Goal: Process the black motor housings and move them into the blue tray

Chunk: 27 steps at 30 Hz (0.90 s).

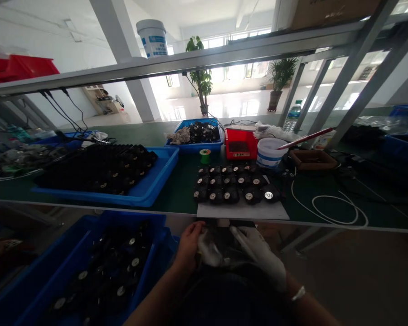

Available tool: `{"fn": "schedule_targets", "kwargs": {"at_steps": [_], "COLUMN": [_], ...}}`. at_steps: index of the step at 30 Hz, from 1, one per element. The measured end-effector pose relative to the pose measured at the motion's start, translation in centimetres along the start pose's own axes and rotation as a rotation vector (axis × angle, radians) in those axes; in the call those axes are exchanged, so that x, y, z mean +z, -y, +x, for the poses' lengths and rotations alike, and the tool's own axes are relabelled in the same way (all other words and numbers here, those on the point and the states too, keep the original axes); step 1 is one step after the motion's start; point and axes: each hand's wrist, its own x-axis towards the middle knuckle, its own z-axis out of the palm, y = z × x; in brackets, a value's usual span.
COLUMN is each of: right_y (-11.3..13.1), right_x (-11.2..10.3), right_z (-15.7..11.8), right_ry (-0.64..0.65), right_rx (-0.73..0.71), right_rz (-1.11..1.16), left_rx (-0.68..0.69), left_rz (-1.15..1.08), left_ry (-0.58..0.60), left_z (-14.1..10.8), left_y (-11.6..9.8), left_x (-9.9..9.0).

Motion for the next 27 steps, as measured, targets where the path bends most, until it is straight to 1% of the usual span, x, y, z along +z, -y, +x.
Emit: {"fn": "schedule_targets", "kwargs": {"at_steps": [2,4,6,8,10,13,15,16,18,21,25,27], "right_y": [1.4,2.9,4.0,4.2,3.7,2.7,2.3,2.2,2.2,2.2,2.3,2.3], "right_x": [0.2,0.4,0.5,0.6,0.8,1.2,1.4,1.5,1.7,2.3,3.6,4.2], "right_z": [-1.5,-2.6,-2.9,-2.4,-1.6,-0.8,-0.7,-0.8,-1.1,-1.3,-0.6,0.1], "right_ry": [0.063,0.094,0.086,0.064,0.047,0.018,0.003,-0.001,-0.012,-0.058,-0.093,-0.116], "right_rx": [0.054,0.073,0.086,0.104,0.106,0.101,0.094,0.087,0.070,0.070,0.047,0.022], "right_rz": [0.092,0.170,0.229,0.280,0.329,0.376,0.393,0.403,0.421,0.408,0.366,0.314], "left_rx": [-0.042,-0.055,-0.038,0.009,0.097,0.315,0.456,0.504,0.550,0.546,0.515,0.488], "left_rz": [-0.060,-0.096,-0.103,-0.065,0.021,0.202,0.330,0.392,0.507,0.620,0.609,0.559], "left_ry": [-0.008,0.020,0.071,0.135,0.197,0.259,0.338,0.394,0.493,0.536,0.631,0.688], "left_z": [0.0,-0.5,-1.5,-2.8,-4.0,-5.4,-5.9,-5.9,-5.8,-5.5,-5.2,-4.8], "left_y": [-0.3,-0.8,-1.4,-2.0,-2.4,-2.8,-2.9,-2.8,-2.3,-0.7,1.9,2.4], "left_x": [0.3,1.1,1.7,1.9,1.7,1.0,0.6,0.4,0.2,0.4,1.6,2.0]}}
